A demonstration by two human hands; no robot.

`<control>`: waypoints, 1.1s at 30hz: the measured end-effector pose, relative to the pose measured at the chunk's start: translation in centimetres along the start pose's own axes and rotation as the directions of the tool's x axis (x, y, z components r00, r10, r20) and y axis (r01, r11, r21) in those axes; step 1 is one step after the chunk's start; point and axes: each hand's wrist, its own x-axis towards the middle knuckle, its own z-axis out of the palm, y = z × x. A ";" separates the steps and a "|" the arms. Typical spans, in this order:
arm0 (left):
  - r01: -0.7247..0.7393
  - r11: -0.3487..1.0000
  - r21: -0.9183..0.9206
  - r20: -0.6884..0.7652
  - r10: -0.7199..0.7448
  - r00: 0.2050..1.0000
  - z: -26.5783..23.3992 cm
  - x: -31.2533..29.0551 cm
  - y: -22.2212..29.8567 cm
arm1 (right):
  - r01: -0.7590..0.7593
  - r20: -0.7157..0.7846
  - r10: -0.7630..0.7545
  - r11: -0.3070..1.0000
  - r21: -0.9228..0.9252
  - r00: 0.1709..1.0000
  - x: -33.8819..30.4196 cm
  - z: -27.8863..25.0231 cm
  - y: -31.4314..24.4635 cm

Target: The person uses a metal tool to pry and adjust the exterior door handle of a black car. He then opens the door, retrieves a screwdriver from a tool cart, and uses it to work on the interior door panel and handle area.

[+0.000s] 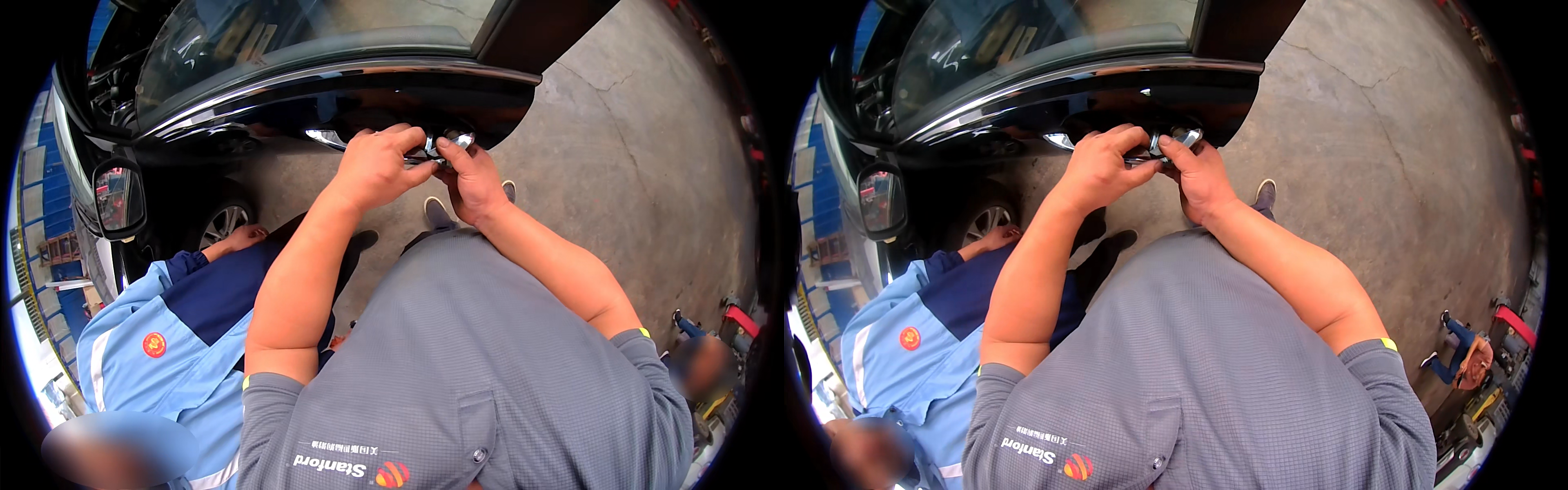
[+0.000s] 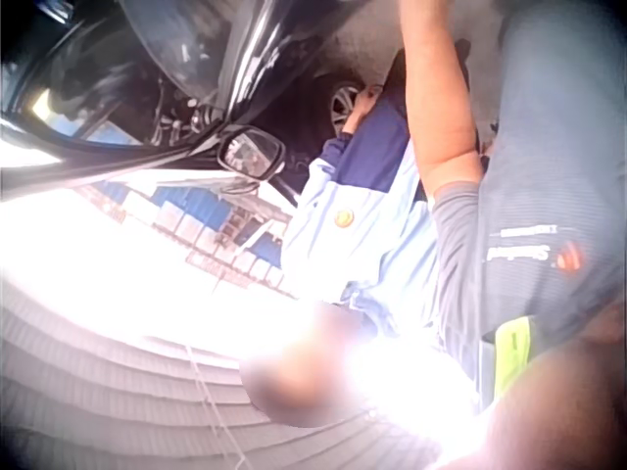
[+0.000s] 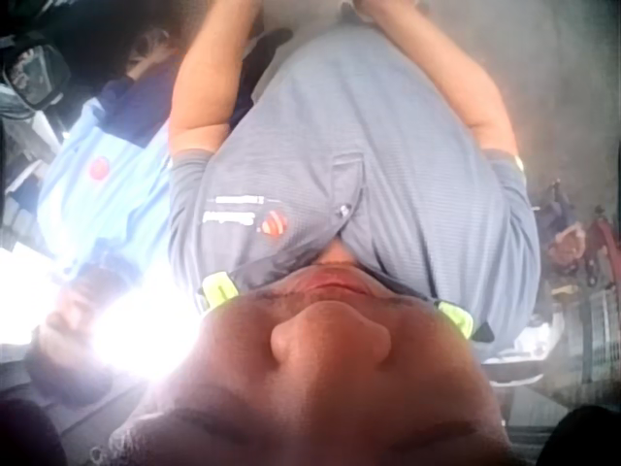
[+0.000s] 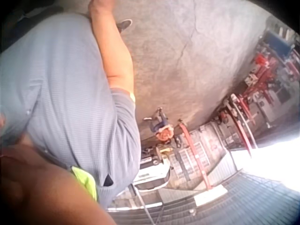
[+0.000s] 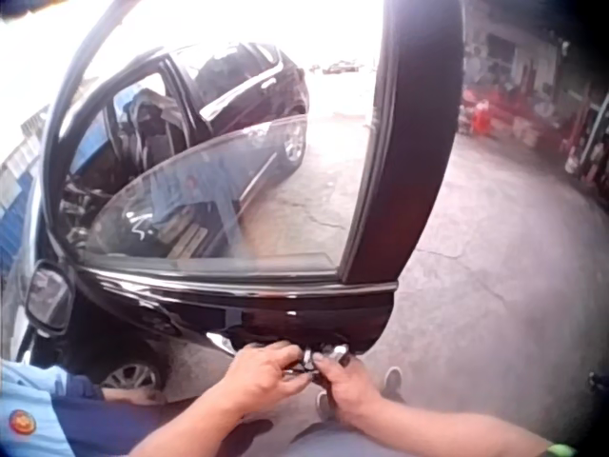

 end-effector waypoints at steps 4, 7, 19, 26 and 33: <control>0.021 0.999 0.042 -0.076 -0.018 0.997 0.5 0.2 0.6 | 0.025 0.010 -0.025 1.000 -0.006 1.000 -0.1 0.1 -0.2; 0.040 0.997 0.066 -0.096 -0.033 0.995 0.8 0.5 1.2 | 0.052 0.003 -0.052 0.998 -0.023 0.999 -0.1 -0.2 -0.2; 0.050 0.994 0.102 -0.127 -0.037 0.991 0.0 0.2 2.2 | -0.165 -0.191 0.111 0.942 -0.294 0.975 -1.1 0.9 -3.3; 0.043 0.991 0.130 -0.055 -0.036 0.998 -0.5 0.2 1.9 | -0.257 -0.184 0.211 0.924 -0.283 0.960 -1.3 1.3 -4.1; 0.039 0.994 0.105 -0.008 -0.039 0.999 -1.3 0.6 1.7 | -0.137 -0.201 0.086 0.958 -0.252 0.976 -0.5 1.7 -2.9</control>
